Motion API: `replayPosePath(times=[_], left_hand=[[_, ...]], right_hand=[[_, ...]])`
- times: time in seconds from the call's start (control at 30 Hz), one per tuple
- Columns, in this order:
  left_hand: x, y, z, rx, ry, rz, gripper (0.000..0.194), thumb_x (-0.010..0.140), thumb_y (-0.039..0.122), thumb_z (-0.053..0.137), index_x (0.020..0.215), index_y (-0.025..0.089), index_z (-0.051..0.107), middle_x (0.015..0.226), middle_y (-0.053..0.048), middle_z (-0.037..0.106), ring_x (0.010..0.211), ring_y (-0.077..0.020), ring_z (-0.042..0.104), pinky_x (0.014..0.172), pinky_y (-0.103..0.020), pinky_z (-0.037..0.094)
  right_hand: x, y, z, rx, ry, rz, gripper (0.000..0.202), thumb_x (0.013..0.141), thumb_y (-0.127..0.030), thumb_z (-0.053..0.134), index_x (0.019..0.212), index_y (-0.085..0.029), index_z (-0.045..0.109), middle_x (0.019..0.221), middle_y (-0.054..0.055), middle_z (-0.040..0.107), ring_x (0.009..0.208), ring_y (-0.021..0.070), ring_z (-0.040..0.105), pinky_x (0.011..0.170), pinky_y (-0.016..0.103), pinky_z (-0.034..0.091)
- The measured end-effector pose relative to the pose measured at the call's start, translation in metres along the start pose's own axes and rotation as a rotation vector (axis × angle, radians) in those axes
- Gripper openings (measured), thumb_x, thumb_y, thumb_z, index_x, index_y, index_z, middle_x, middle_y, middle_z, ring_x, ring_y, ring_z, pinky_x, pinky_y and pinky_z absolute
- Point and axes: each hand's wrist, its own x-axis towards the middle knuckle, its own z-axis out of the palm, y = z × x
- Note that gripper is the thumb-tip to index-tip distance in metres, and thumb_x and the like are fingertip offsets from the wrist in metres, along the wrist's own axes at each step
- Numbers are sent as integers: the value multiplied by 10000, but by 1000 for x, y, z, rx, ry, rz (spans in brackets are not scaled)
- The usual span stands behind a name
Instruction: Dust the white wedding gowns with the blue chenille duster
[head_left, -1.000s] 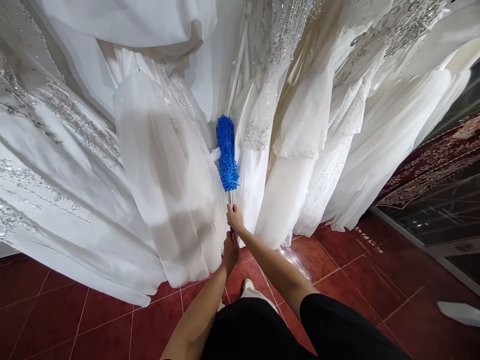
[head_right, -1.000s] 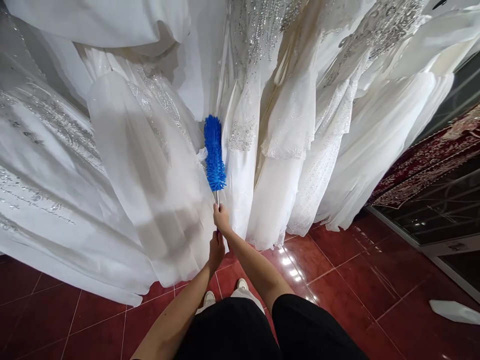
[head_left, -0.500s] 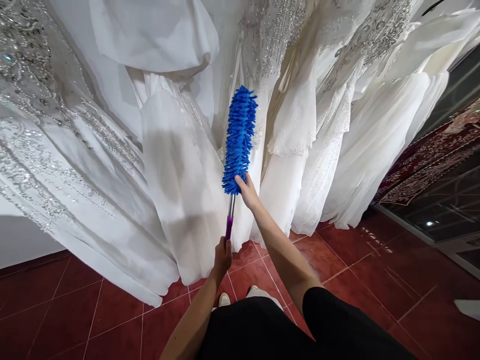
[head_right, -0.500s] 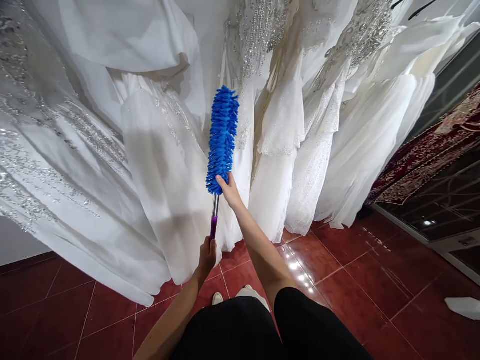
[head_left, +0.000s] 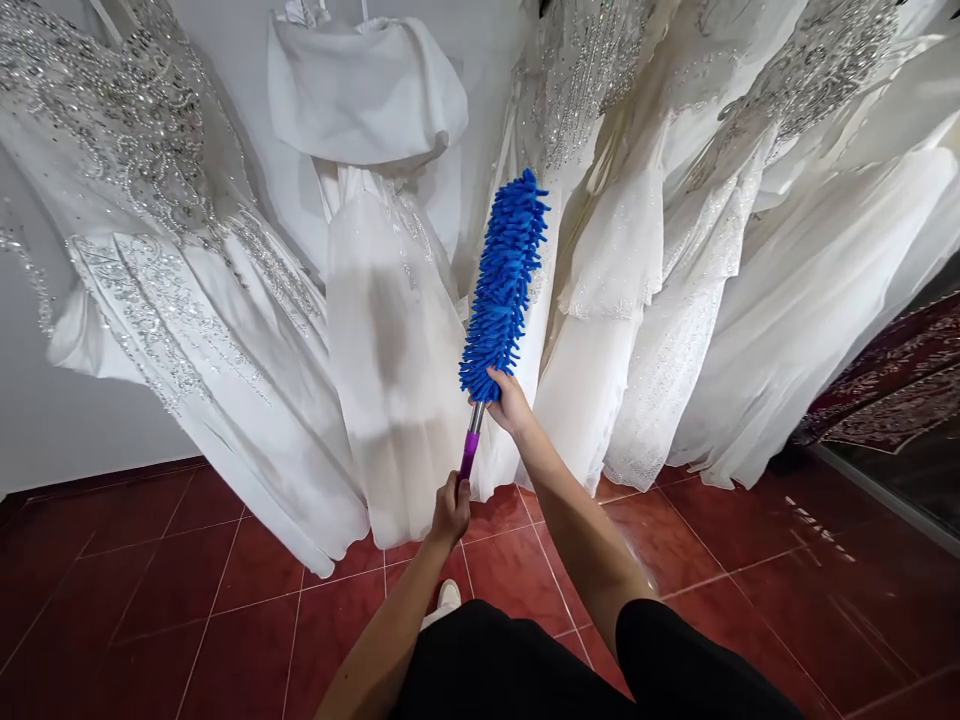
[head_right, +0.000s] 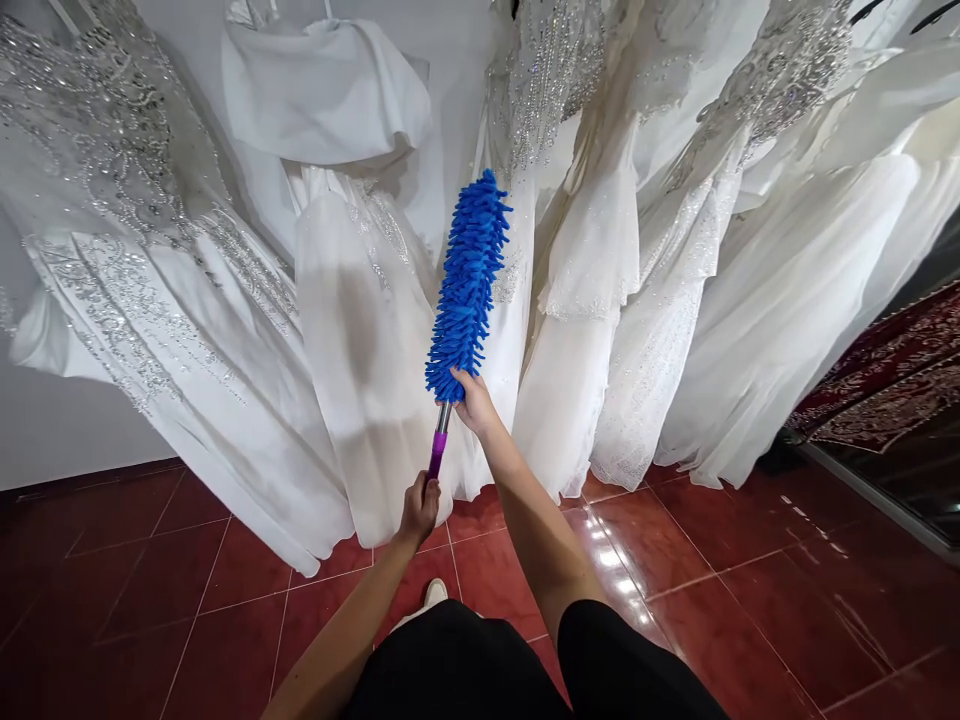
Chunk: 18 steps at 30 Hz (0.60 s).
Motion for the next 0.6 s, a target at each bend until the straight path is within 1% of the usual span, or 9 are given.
replayPosePath(times=[0.07, 0.13, 0.23, 0.27, 0.33, 0.4, 0.47, 0.53, 0.6], left_hand=[[-4, 9, 2, -11, 8, 27, 389, 1001, 590, 397, 852, 243, 489, 640, 17, 478, 561, -158, 455, 597, -281, 386], [-4, 22, 3, -26, 24, 60, 383, 1025, 564, 376, 843, 243, 478, 638, 21, 471, 553, -152, 444, 589, -275, 379], [7, 49, -2, -20, 77, 105, 363, 1046, 522, 381, 825, 243, 455, 611, 32, 454, 529, -146, 429, 568, -267, 357], [14, 60, -6, -8, 100, 127, 354, 1047, 508, 394, 821, 242, 451, 604, 34, 448, 523, -144, 424, 565, -265, 353], [32, 84, -18, 11, 141, 177, 325, 1049, 477, 421, 833, 238, 465, 622, 33, 455, 529, -139, 427, 561, -257, 352], [54, 111, -33, 62, 177, 230, 293, 1041, 437, 465, 834, 231, 482, 622, 33, 462, 526, -132, 427, 545, -248, 329], [76, 139, -51, 112, 267, 249, 261, 1035, 409, 501, 850, 225, 505, 618, 34, 473, 522, -127, 434, 533, -245, 303], [96, 166, -69, 113, 318, 295, 260, 1047, 400, 497, 858, 221, 512, 640, 30, 491, 533, -121, 441, 533, -240, 309], [112, 188, -87, 111, 342, 308, 269, 1058, 398, 482, 857, 221, 505, 650, 31, 487, 529, -115, 425, 518, -238, 303]], right_hand=[[-6, -7, -4, 18, -37, 36, 261, 903, -437, 683, 943, -189, 615, 815, 71, 712, 687, 224, 693, 583, 342, 600], [-16, -11, -3, 6, -97, 55, 330, 930, -502, 654, 1005, -182, 626, 923, 105, 741, 782, 249, 734, 669, 374, 623], [-31, -14, 9, -42, -171, 73, 407, 948, -572, 635, 1102, -196, 610, 1059, 126, 743, 897, 265, 758, 774, 400, 627], [-34, -15, 16, -59, -176, 72, 419, 953, -582, 631, 1118, -198, 601, 1036, 119, 740, 883, 257, 757, 774, 394, 625], [-30, -18, 35, -89, -145, 39, 419, 978, -588, 603, 1127, -197, 581, 907, 82, 713, 787, 223, 735, 720, 357, 618], [-13, -26, 58, -121, -87, -24, 401, 1019, -592, 536, 1108, -201, 558, 775, 30, 642, 676, 178, 682, 639, 300, 589], [14, -40, 86, -146, -70, -77, 380, 1049, -589, 479, 1089, -215, 528, 722, -10, 576, 619, 141, 638, 591, 247, 549], [44, -56, 115, -131, -111, -111, 366, 1071, -577, 436, 1068, -218, 505, 707, -31, 533, 583, 113, 606, 569, 211, 513], [69, -70, 141, -103, -159, -125, 366, 1066, -586, 450, 1046, -222, 486, 702, -44, 515, 550, 95, 576, 548, 193, 485]])
